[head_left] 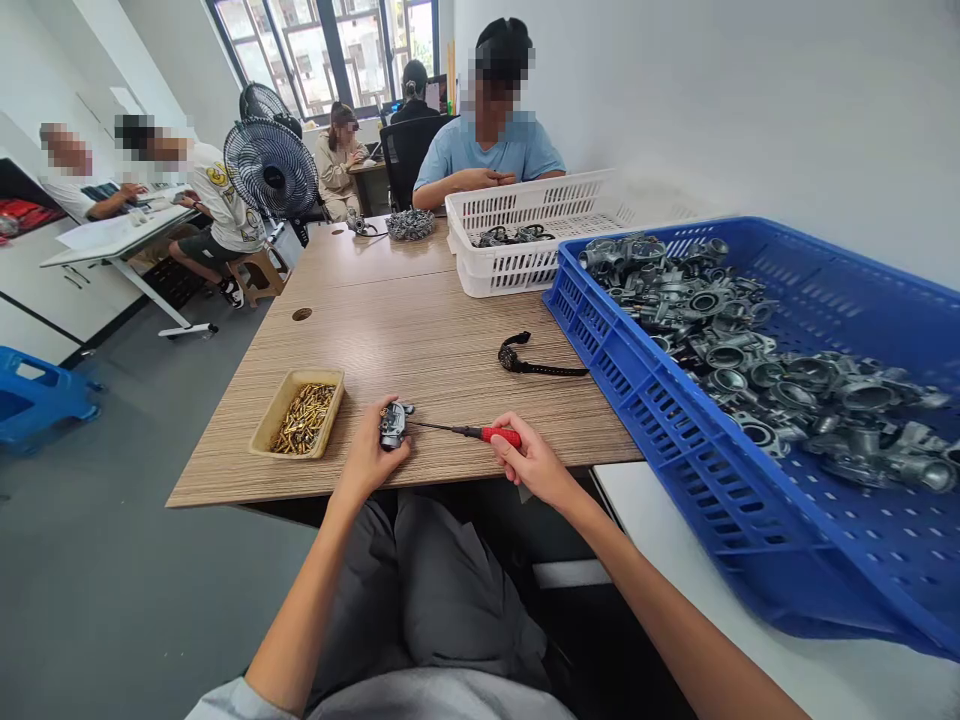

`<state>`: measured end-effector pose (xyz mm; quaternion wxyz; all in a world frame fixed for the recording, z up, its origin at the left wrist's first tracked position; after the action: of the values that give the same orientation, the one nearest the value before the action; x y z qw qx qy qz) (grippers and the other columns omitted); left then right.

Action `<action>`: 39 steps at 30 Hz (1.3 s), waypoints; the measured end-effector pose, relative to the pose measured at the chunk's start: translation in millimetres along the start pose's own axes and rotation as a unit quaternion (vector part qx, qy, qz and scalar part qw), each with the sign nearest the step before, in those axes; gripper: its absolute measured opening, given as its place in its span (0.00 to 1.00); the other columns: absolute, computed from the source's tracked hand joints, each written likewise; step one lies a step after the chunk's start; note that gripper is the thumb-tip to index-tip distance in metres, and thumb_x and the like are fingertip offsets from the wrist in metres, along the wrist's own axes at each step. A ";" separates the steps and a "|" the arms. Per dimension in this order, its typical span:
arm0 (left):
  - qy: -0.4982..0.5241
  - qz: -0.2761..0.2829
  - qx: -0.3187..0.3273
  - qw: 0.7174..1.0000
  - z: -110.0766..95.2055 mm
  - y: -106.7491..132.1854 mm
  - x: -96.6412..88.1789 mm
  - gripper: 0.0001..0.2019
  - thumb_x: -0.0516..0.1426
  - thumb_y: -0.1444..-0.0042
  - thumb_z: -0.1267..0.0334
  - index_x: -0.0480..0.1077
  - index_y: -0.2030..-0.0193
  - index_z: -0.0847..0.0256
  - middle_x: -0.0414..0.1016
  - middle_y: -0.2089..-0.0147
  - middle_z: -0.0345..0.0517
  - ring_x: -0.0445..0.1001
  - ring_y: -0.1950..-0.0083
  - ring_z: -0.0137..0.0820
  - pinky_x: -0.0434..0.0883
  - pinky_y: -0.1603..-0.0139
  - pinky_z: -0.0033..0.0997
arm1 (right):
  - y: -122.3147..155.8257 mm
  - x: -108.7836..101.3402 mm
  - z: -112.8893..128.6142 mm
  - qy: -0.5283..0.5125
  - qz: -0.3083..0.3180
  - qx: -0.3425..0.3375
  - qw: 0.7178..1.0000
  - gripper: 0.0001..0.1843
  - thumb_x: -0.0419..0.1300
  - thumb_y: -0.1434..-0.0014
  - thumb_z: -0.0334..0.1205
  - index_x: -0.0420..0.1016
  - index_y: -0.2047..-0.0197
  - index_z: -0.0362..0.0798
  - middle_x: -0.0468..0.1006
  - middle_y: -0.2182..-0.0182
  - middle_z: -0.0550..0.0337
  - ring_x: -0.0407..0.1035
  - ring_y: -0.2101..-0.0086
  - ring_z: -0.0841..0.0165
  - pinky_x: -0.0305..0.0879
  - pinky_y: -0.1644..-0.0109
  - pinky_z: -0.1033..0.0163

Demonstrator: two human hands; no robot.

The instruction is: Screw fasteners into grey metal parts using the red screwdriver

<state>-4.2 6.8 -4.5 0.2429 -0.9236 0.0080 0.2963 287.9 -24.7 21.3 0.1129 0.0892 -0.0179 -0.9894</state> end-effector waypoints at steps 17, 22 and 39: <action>-0.003 -0.005 -0.001 1.000 1.6 0.6 0.6 0.33 0.64 0.43 0.67 0.62 0.31 0.57 0.74 0.37 0.56 0.74 0.37 0.43 0.70 0.32 0.47 | 0.5 -0.8 -4.1 0.022 -0.005 0.000 1.000 0.19 0.61 0.36 0.57 0.63 0.53 0.53 0.64 0.75 0.73 0.62 0.80 0.73 0.61 0.78 0.67; -0.007 -0.003 -0.018 1.000 1.2 0.2 0.1 0.33 0.64 0.42 0.64 0.63 0.30 0.58 0.76 0.38 0.56 0.76 0.38 0.42 0.71 0.33 0.47 | -0.1 -1.2 -7.3 0.039 -0.006 -0.002 0.999 0.18 0.60 0.35 0.57 0.64 0.53 0.53 0.64 0.74 0.72 0.63 0.80 0.73 0.61 0.77 0.67; 0.001 0.027 -0.048 0.998 -0.5 1.2 2.0 0.34 0.64 0.42 0.60 0.62 0.29 0.59 0.78 0.40 0.56 0.78 0.41 0.41 0.72 0.35 0.45 | -0.3 2.0 -7.8 0.076 -0.030 -0.008 0.997 0.14 0.57 0.33 0.54 0.67 0.53 0.52 0.68 0.76 0.70 0.63 0.80 0.71 0.61 0.75 0.66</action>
<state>-2.6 5.8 -5.8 0.1901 -0.9340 0.0190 0.3020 287.3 -25.0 13.2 0.0853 0.1638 0.0018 -0.9828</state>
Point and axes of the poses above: each hand's wrist, its own y-axis away from the middle knuckle, its own x-axis out of the palm, z = x × y, the point moved 1 cm from there along -y, towards the middle knuckle
